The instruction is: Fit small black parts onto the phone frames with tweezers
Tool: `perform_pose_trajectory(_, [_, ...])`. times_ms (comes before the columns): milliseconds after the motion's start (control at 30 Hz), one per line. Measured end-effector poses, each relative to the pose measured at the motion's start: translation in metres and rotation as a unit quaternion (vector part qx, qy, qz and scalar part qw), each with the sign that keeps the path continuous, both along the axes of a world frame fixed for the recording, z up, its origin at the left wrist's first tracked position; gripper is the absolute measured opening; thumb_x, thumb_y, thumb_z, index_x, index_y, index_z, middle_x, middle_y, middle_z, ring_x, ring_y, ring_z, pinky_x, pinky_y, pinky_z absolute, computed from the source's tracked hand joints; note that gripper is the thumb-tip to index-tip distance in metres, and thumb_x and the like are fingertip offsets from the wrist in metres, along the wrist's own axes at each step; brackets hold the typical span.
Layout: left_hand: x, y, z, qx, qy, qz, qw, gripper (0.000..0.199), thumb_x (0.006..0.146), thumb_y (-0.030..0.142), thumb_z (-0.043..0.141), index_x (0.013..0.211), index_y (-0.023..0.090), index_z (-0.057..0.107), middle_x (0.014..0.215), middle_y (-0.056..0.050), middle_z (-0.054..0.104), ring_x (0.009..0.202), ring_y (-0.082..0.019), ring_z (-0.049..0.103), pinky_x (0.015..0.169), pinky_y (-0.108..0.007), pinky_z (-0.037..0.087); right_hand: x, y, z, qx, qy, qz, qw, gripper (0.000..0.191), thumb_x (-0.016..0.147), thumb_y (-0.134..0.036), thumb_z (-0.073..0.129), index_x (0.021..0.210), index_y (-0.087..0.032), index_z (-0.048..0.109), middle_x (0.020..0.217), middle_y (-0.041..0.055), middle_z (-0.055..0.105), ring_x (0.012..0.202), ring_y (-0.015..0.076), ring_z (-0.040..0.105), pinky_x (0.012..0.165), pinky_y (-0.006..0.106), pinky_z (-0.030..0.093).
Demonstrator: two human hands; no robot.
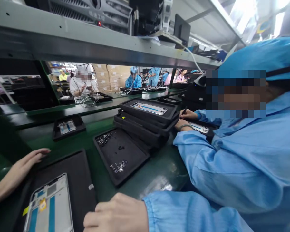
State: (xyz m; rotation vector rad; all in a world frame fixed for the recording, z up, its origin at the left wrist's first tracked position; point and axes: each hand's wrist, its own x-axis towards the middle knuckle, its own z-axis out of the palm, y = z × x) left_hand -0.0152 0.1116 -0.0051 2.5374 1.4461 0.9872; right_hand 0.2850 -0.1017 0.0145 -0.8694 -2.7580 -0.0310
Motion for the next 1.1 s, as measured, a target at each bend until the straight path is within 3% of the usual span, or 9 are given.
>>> perform_pose_trajectory(133, [0.014, -0.020, -0.005, -0.087, 0.010, -0.073, 0.993, 0.035, 0.079, 0.054, 0.049, 0.097, 0.028, 0.063, 0.102, 0.003, 0.067, 0.097, -0.025, 0.061, 0.087, -0.036, 0.047, 0.018, 0.044, 0.026, -0.077, 0.107, -0.020, 0.991, 0.008, 0.082, -0.029, 0.059, 0.083, -0.022, 0.060, 0.083, -0.0014, 0.062, 0.071, 0.0086, 0.058, 0.051, 0.018, 0.039])
perform_pose_trajectory(233, [0.030, -0.029, -0.003, -0.101, 0.005, -0.061, 0.993, 0.034, 0.078, 0.051, 0.047, 0.091, 0.025, 0.065, 0.093, -0.001, 0.069, 0.089, -0.025, 0.063, 0.081, -0.035, 0.050, 0.040, 0.102, 0.038, -0.066, 0.198, -0.173, 0.963, 0.009, 0.082, -0.025, 0.059, 0.076, -0.018, 0.063, 0.075, 0.0010, 0.063, 0.069, 0.0110, 0.060, 0.061, 0.019, 0.041])
perform_pose_trajectory(300, [0.038, -0.034, -0.002, -0.092, 0.003, -0.054, 0.994, 0.036, 0.078, 0.050, 0.044, 0.088, 0.023, 0.066, 0.090, -0.004, 0.070, 0.086, -0.026, 0.064, 0.077, -0.035, 0.051, 0.052, 0.140, 0.036, -0.075, 0.185, -0.273, 0.941, 0.011, 0.081, -0.020, 0.059, 0.072, -0.015, 0.063, 0.066, 0.0010, 0.061, 0.062, 0.0112, 0.059, 0.060, 0.020, 0.041])
perform_pose_trajectory(433, [0.048, -0.039, -0.004, -0.092, 0.017, -0.056, 0.994, 0.038, 0.080, 0.048, 0.042, 0.090, 0.021, 0.065, 0.090, -0.007, 0.069, 0.087, -0.025, 0.064, 0.077, -0.035, 0.051, 0.060, 0.186, 0.015, -0.094, 0.166, -0.303, 0.934, 0.015, 0.085, -0.014, 0.052, 0.078, -0.009, 0.064, 0.051, -0.0014, 0.054, 0.041, 0.0083, 0.052, 0.051, 0.019, 0.038])
perform_pose_trajectory(533, [0.049, -0.038, -0.006, -0.100, 0.029, -0.060, 0.993, 0.037, 0.081, 0.047, 0.042, 0.092, 0.021, 0.065, 0.092, -0.007, 0.068, 0.087, -0.024, 0.063, 0.077, -0.034, 0.051, 0.059, 0.194, 0.002, -0.088, 0.156, -0.279, 0.943, 0.014, 0.084, -0.018, 0.054, 0.082, -0.010, 0.066, 0.061, 0.0016, 0.060, 0.052, 0.0092, 0.056, 0.056, 0.019, 0.039])
perform_pose_trajectory(667, [0.051, -0.035, -0.008, -0.093, 0.041, -0.062, 0.993, 0.038, 0.081, 0.047, 0.042, 0.093, 0.019, 0.064, 0.091, -0.007, 0.067, 0.087, -0.025, 0.062, 0.077, -0.035, 0.050, 0.058, 0.194, -0.001, -0.064, 0.144, -0.237, 0.959, 0.012, 0.081, -0.021, 0.060, 0.084, -0.013, 0.068, 0.082, 0.0043, 0.062, 0.075, 0.0109, 0.057, 0.068, 0.019, 0.038])
perform_pose_trajectory(900, [0.053, -0.036, -0.009, -0.093, 0.037, -0.057, 0.993, 0.035, 0.082, 0.047, 0.041, 0.093, 0.021, 0.063, 0.091, -0.006, 0.067, 0.088, -0.024, 0.062, 0.077, -0.033, 0.049, 0.058, 0.196, -0.009, -0.056, 0.104, -0.245, 0.962, 0.018, 0.080, -0.026, 0.062, 0.070, -0.012, 0.067, 0.068, 0.0021, 0.058, 0.065, 0.0106, 0.052, 0.062, 0.020, 0.035])
perform_pose_trajectory(1100, [0.051, -0.038, -0.009, -0.111, 0.032, -0.059, 0.992, 0.035, 0.083, 0.047, 0.041, 0.095, 0.021, 0.063, 0.094, -0.006, 0.066, 0.089, -0.023, 0.061, 0.079, -0.034, 0.048, 0.055, 0.189, -0.009, -0.048, 0.064, -0.257, 0.963, 0.014, 0.080, -0.027, 0.062, 0.076, -0.014, 0.067, 0.080, 0.0048, 0.061, 0.074, 0.0138, 0.057, 0.064, 0.021, 0.036])
